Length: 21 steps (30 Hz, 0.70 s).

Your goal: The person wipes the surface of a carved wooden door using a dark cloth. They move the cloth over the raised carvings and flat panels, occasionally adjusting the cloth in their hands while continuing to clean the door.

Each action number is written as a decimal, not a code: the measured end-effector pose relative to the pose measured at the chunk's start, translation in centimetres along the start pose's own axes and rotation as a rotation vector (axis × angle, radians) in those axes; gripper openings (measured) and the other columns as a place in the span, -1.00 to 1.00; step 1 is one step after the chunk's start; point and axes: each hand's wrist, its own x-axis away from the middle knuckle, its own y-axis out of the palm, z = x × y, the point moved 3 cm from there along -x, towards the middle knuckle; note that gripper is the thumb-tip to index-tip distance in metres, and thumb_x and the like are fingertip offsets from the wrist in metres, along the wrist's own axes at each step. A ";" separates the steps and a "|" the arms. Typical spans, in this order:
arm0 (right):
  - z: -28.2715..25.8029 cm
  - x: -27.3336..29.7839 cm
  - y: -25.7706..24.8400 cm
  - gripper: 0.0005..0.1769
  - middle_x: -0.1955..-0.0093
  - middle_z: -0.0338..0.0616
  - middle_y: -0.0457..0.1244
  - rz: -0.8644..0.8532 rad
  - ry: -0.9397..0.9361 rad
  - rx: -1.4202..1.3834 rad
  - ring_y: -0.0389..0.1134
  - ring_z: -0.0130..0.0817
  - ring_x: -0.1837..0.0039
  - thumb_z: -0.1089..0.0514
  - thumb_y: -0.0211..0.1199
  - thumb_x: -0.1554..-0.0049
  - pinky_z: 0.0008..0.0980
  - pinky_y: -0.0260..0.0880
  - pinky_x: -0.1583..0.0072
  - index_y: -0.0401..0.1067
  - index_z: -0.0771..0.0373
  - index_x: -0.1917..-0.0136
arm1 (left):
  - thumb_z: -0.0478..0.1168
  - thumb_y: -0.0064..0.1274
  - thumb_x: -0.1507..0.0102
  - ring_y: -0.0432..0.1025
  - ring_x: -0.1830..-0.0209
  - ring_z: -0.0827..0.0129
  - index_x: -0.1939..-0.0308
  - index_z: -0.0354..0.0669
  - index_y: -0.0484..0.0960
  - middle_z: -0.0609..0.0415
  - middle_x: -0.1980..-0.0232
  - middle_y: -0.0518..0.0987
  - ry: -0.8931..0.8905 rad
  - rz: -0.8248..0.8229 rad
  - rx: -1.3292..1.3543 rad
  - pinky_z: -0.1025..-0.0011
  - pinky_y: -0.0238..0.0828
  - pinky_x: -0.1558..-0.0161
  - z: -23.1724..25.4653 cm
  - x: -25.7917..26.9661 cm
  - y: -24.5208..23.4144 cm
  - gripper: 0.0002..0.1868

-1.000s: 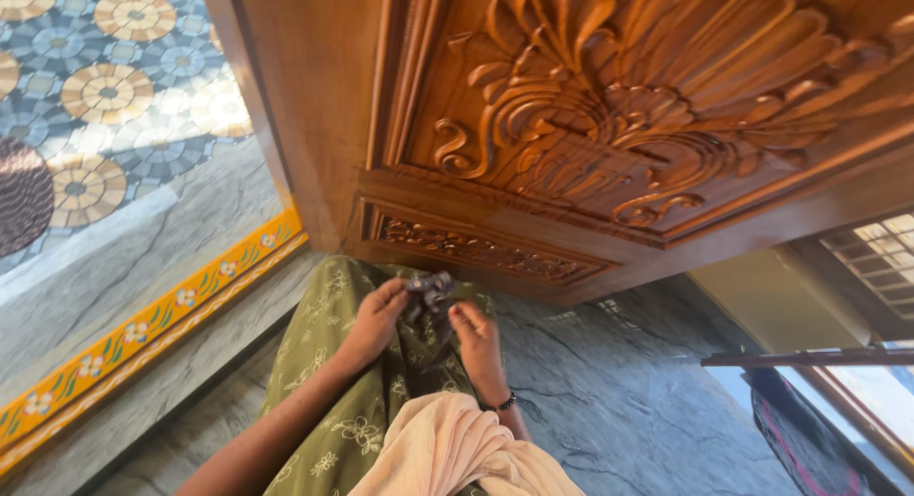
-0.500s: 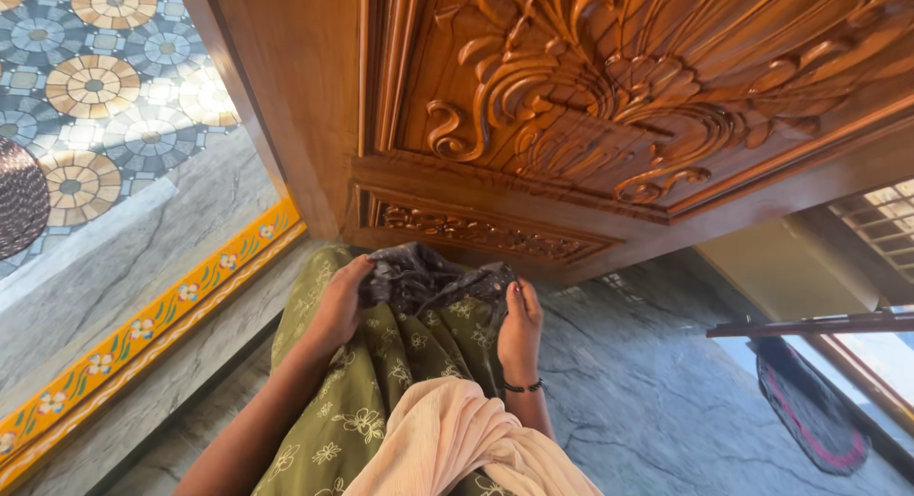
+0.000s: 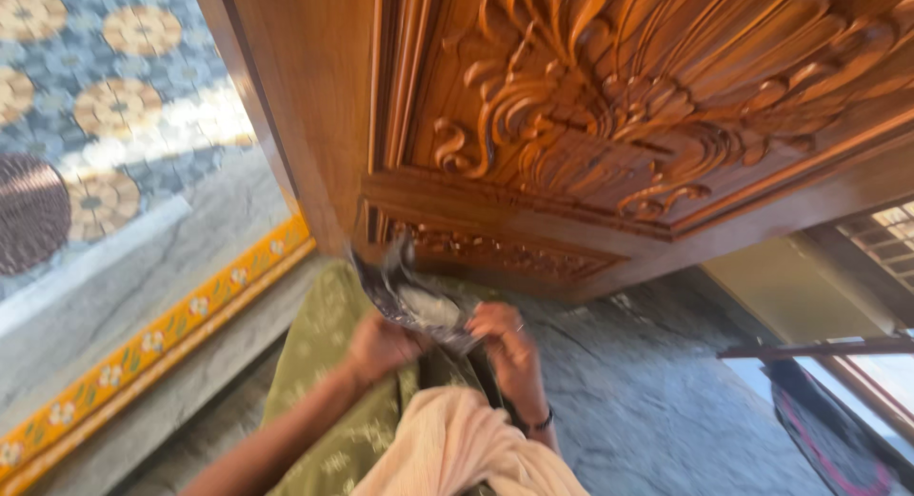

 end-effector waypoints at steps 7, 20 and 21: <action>-3.4 0.2 2.6 -0.79 -0.04 -0.17 0.41 -0.229 -0.190 0.250 0.40 -0.17 -0.20 0.42 0.22 -0.10 -0.14 0.32 -0.24 0.49 0.20 0.02 | 0.15 -0.26 -0.43 0.54 -0.05 0.08 -0.18 -0.22 0.57 -0.11 -0.11 0.62 0.091 -0.182 -0.116 0.06 0.43 -0.20 2.4 -1.9 4.5 -0.44; -4.8 1.0 3.5 -0.84 -0.01 -0.13 0.40 -0.378 -0.203 -0.037 0.43 -0.26 -0.05 0.32 0.26 -0.17 -0.29 0.41 -0.08 0.49 0.25 -0.05 | 0.50 -0.33 -0.31 0.51 -0.06 0.07 -0.31 -0.18 0.49 -0.10 -0.16 0.59 0.031 -0.405 -0.089 0.09 0.47 -0.14 0.4 -2.1 8.3 -0.11; -5.1 0.8 3.2 -0.83 0.00 -0.17 0.42 -0.323 -0.227 -0.009 0.45 -0.32 -0.04 0.35 0.25 -0.18 -0.35 0.46 -0.07 0.51 0.22 -0.05 | 0.48 -0.34 -0.32 0.49 -0.10 0.09 -0.33 -0.16 0.47 -0.07 -0.21 0.57 0.031 -0.375 -0.093 0.09 0.44 -0.18 0.4 -2.0 8.1 -0.13</action>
